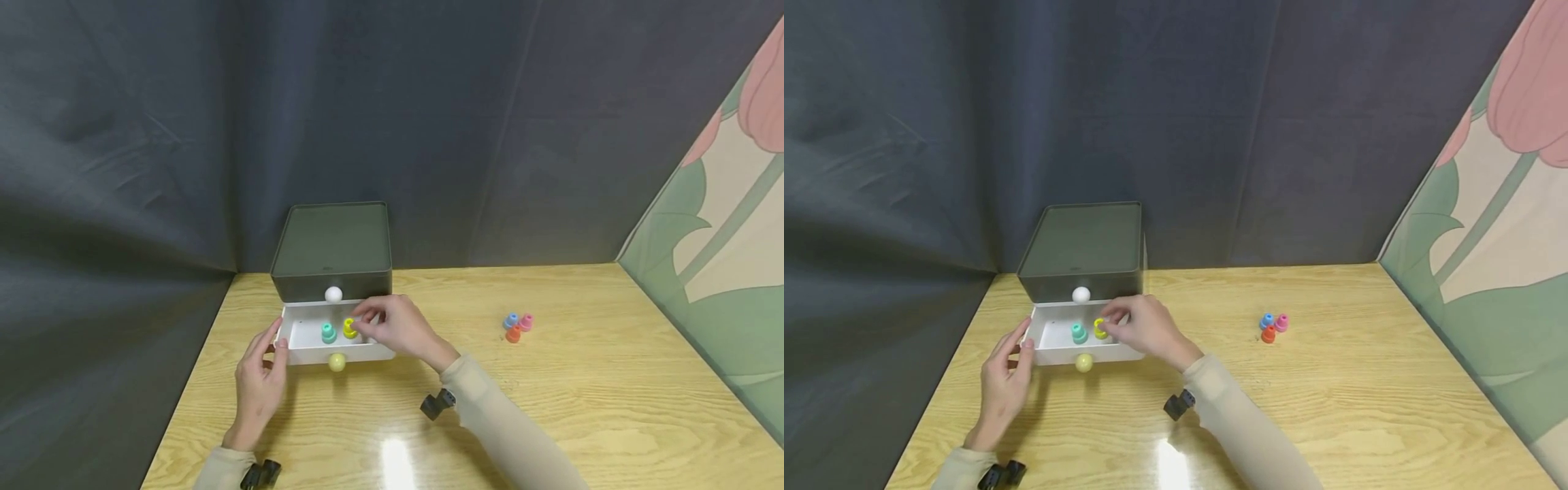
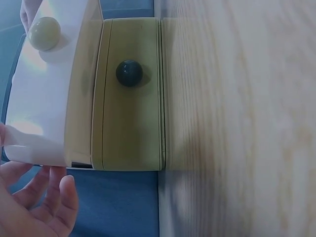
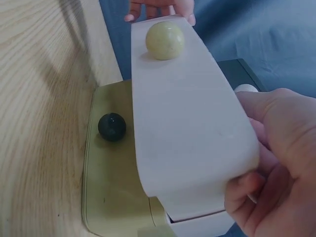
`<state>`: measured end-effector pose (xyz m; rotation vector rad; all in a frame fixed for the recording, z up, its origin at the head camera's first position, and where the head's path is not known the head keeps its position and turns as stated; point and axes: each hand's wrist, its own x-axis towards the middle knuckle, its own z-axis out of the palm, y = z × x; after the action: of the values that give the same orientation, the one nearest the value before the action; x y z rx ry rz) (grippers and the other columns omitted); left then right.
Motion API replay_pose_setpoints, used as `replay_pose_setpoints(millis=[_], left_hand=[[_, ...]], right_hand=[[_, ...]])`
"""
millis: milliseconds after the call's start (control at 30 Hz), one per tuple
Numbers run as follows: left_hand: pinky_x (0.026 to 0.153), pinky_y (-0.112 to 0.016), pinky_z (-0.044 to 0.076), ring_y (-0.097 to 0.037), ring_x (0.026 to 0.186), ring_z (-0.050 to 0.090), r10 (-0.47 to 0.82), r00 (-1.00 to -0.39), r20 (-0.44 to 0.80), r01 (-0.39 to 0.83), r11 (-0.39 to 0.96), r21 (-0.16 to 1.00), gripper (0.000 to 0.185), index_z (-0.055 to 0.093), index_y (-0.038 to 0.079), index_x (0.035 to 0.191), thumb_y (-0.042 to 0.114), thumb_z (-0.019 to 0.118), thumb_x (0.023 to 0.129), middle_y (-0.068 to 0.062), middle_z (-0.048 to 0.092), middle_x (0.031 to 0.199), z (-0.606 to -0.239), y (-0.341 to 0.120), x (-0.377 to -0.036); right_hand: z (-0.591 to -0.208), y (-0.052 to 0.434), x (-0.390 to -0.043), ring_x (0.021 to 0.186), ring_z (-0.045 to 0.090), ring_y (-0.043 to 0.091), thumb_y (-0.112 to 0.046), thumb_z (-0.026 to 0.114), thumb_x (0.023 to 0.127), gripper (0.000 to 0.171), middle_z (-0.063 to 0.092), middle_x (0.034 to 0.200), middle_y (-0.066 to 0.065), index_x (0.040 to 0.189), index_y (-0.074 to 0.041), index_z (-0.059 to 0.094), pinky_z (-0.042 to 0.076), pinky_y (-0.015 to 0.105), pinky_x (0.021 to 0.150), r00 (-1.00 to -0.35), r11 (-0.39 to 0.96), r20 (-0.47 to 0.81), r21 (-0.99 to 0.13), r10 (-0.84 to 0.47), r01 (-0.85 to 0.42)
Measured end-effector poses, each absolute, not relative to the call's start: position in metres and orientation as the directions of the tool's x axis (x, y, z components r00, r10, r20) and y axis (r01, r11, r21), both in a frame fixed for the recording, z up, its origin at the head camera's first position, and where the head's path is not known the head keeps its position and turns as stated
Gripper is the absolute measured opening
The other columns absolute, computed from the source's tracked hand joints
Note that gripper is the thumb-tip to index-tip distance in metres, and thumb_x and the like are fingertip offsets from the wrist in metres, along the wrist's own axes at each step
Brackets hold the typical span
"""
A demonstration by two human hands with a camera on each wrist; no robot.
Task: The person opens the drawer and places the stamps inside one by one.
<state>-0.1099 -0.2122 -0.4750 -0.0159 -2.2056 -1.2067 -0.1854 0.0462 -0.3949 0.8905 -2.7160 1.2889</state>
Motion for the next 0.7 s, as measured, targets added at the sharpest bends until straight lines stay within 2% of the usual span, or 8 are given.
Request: replay_pose_setpoints(millis=[233, 333, 533, 600, 700], left_hand=[[0.069, -0.005, 0.045, 0.008, 0.094, 0.052, -0.272, -0.795, 0.542, 0.303, 0.596, 0.743, 0.039, 0.068, 0.008, 0.143, 0.008, 0.063, 0.105, -0.018, 0.072, 0.131, -0.474, -0.215, -0.112], [0.068, -0.007, 0.046, 0.01, 0.094, 0.053, -0.285, -0.766, 0.576, 0.318, 0.611, 0.725, 0.035, 0.073, 0.006, 0.135, 0.006, 0.069, 0.1, -0.017, 0.073, 0.13, -0.473, -0.217, -0.112], [0.069, -0.008, 0.047, 0.007, 0.097, 0.058, -0.303, -0.713, 0.633, 0.363, 0.613, 0.702, 0.027, 0.078, 0.003, 0.12, 0.001, 0.075, 0.094, -0.015, 0.074, 0.129, -0.47, -0.217, -0.11], [0.072, -0.009, 0.046, 0.005, 0.102, 0.059, -0.301, -0.669, 0.68, 0.409, 0.614, 0.675, 0.024, 0.079, 0.001, 0.115, -0.002, 0.075, 0.091, -0.016, 0.075, 0.125, -0.469, -0.215, -0.11], [0.076, -0.01, 0.045, -0.001, 0.102, 0.061, -0.312, -0.523, 0.793, 0.532, 0.608, 0.589, 0.019, 0.08, -0.004, 0.103, -0.009, 0.073, 0.085, -0.021, 0.077, 0.109, -0.466, -0.212, -0.111]], right_hand=[[-0.395, 0.058, -0.18, 0.066, 0.061, 0.007, -0.017, 0.082, 0.094, 0.013, 0.078, 0.086, -0.003, 0.105, -0.012, 0.083, 0.05, 0.02, 0.062, -0.852, 0.399, 0.306, -0.781, -0.425, -0.48], [-0.398, 0.063, -0.177, 0.071, 0.063, 0.007, -0.016, 0.082, 0.093, 0.01, 0.079, 0.086, -0.001, 0.101, -0.012, 0.083, 0.052, 0.021, 0.065, -0.864, 0.39, 0.362, -0.783, -0.349, -0.485], [-0.406, 0.079, -0.175, 0.076, 0.065, 0.008, -0.014, 0.081, 0.092, 0.01, 0.079, 0.087, 0.003, 0.101, -0.01, 0.083, 0.049, 0.021, 0.059, -0.892, 0.389, 0.412, -0.803, -0.185, -0.452], [-0.409, 0.086, -0.174, 0.078, 0.065, 0.009, -0.015, 0.08, 0.093, 0.012, 0.078, 0.089, 0.003, 0.104, -0.01, 0.082, 0.05, 0.022, 0.06, -0.905, 0.386, 0.395, -0.819, -0.156, -0.424], [-0.415, 0.098, -0.174, 0.079, 0.066, 0.011, -0.017, 0.079, 0.095, 0.016, 0.078, 0.092, 0.003, 0.109, -0.011, 0.081, 0.053, 0.024, 0.066, -0.922, 0.385, 0.363, -0.838, -0.133, -0.386]])
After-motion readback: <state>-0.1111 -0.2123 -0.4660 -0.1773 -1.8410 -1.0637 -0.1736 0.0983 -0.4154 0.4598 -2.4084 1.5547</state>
